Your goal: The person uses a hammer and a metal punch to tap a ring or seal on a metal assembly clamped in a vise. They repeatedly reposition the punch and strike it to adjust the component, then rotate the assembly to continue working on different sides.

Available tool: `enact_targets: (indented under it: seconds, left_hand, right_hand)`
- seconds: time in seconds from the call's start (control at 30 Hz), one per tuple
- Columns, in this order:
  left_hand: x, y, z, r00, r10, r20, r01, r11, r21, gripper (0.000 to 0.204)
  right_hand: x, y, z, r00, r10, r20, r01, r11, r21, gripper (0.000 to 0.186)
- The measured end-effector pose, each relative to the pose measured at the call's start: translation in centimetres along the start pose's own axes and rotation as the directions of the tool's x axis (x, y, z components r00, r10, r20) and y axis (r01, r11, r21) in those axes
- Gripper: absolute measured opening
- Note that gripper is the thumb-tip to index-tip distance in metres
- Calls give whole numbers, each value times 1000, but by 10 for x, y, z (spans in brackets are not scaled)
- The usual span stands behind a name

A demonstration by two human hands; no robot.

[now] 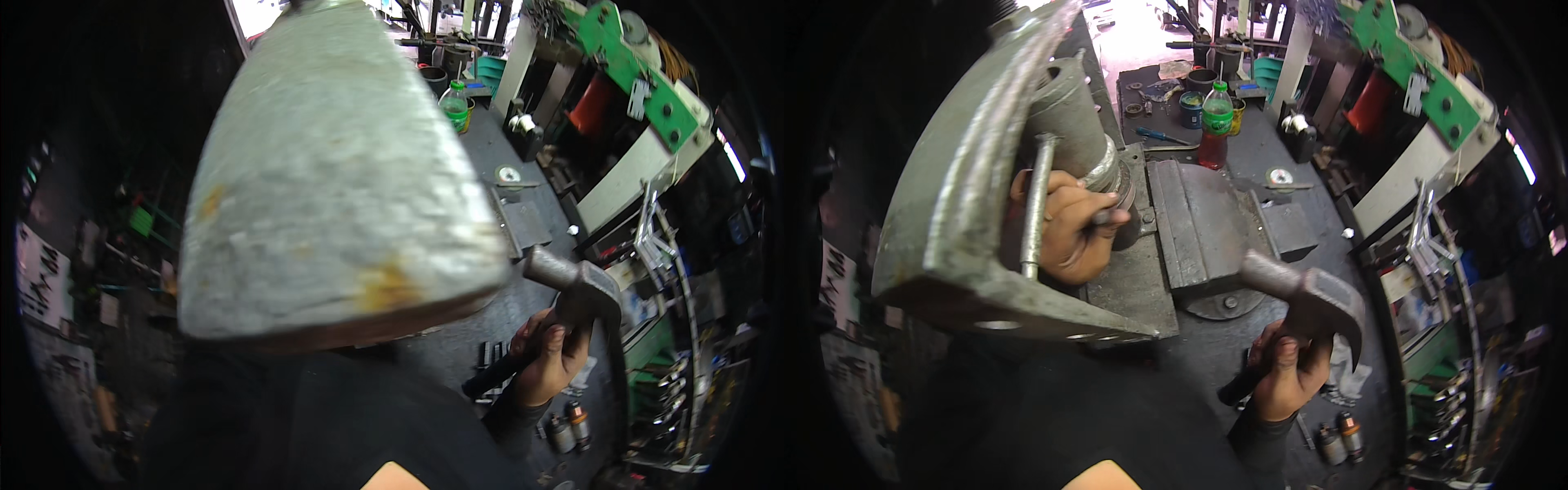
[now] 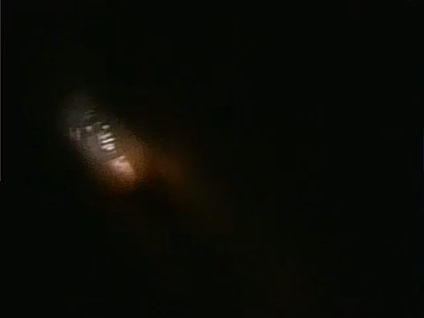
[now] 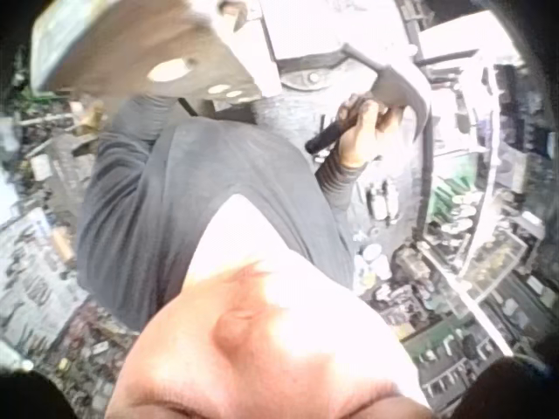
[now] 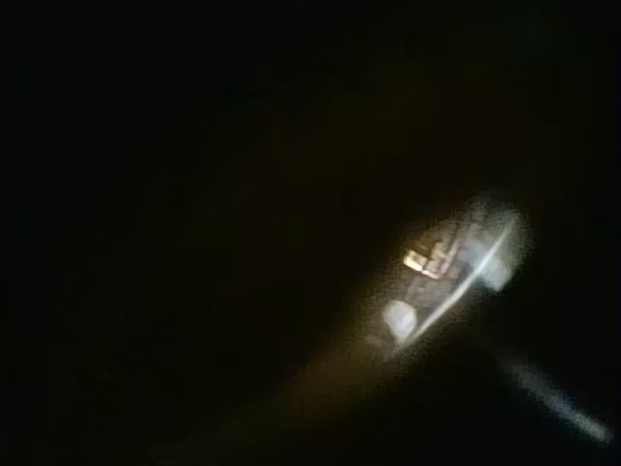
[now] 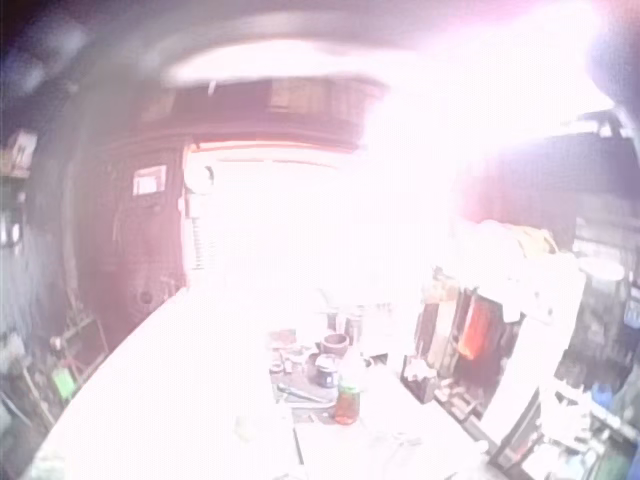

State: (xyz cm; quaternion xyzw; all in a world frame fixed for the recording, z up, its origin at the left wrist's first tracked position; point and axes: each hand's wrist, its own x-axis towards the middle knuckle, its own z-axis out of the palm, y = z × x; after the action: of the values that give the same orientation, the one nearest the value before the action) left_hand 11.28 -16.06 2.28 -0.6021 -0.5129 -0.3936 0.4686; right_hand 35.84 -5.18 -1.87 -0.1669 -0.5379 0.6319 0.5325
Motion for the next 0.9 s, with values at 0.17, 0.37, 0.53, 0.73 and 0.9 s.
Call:
enact_targets:
  seconds: [0.17, 0.37, 0.53, 0.73, 0.9]
  left_hand:
    - [-14, 1, 7, 971, -183, -152, 160, 976, -148, 24]
    - [-12, 4, -8, 986, -117, -121, 99, 985, -144, 22]
    - [-10, 7, -10, 996, -80, 35, 79, 997, 18, 25]
    - [-6, 6, -11, 990, -42, 135, 35, 998, 55, 21]
    - [-7, 8, -11, 984, -103, 143, 91, 992, 88, 17]
  right_hand:
    - [-12, 36, -23, 971, 215, -105, -202, 972, 121, 41]
    - [-9, 59, -31, 936, 338, -97, -326, 938, 122, 44]
    - [-9, 80, -36, 908, 412, -73, -396, 902, 171, 47]
    - [0, 89, -34, 919, 392, -31, -383, 910, 159, 40]
    - [0, 93, -36, 932, 362, -29, -356, 925, 131, 37]
